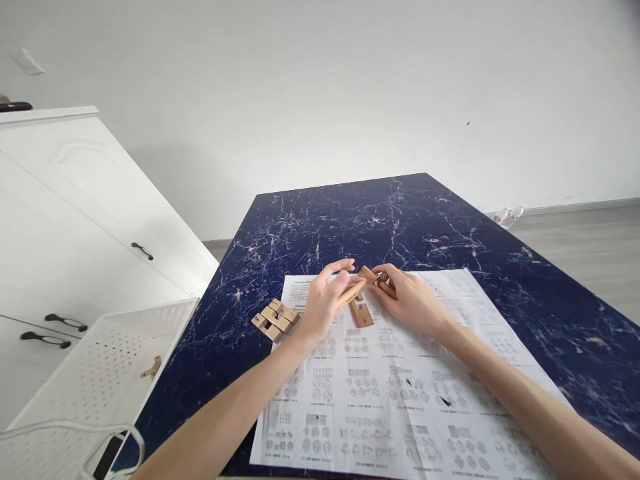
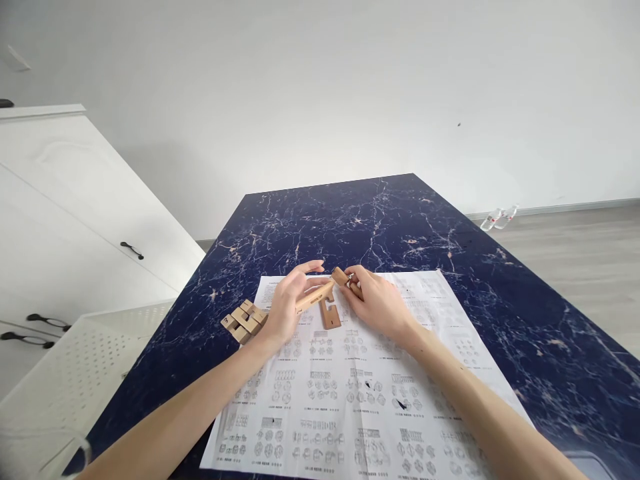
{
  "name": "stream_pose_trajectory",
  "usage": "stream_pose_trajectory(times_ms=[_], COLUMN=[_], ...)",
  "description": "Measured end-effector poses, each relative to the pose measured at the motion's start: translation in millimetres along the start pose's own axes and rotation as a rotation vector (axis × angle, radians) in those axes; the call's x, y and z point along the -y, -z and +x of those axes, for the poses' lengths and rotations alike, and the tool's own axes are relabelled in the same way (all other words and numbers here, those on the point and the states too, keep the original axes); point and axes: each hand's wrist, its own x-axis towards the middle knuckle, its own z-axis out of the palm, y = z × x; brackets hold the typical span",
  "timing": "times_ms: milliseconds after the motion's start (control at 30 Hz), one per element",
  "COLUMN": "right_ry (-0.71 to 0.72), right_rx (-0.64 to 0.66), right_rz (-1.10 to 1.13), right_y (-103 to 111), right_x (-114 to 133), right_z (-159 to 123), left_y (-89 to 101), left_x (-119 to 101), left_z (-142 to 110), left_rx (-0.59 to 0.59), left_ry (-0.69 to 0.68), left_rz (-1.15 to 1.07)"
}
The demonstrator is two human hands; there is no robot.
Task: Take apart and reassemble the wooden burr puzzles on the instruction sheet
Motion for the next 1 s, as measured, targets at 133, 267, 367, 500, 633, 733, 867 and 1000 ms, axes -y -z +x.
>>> stream_pose_trajectory(times_ms=[133, 267, 367, 500, 633, 733, 867, 1000], right_ry=[-0.084, -0.189, -0.224, -0.204, -0.212, -0.252, -0.292, -0.323], right_rx=[-0.012, 0.022, 0.077, 0.296, 0.533, 0.607, 0.623, 0.632], right_rz=[0.24, 0.546, 0.764, 0.993, 1.098, 1.172, 1.246, 1.274], right_y=[2.2, 6.5, 12.9, 19.2, 16.7, 13.6, 13.4, 13.9], right_x=[3.8, 11.3, 16.8, 20.7, 23.3, 25.9, 27.4, 25.1], right_z=[1.8, 1.1, -0.5, -2.1, -3.6, -4.6, -5.0, -4.7], left_y=[-1.0, -2.5, -1.8, 0.0, -0.1, -1.0, -1.0, -0.3], left_x=[-1.1, -2.3, -1.4, 1.0, 1.1, 1.1, 3.5, 4.6], left_z=[6.8, 11.6, 12.9, 12.9, 12.1, 10.4, 5.5, -0.4], left_rx=[-0.21, -0.307, -0.355, -0.397, -0.397, -0.386, -0.318, -0.264], left_ry=[0.172, 0.246, 0.255, 0.244, 0.245, 0.214, 0.1, -0.064], left_rz=[-0.306, -0.475, -0.499, -0.489, -0.428, -0.356, -0.223, 0.021])
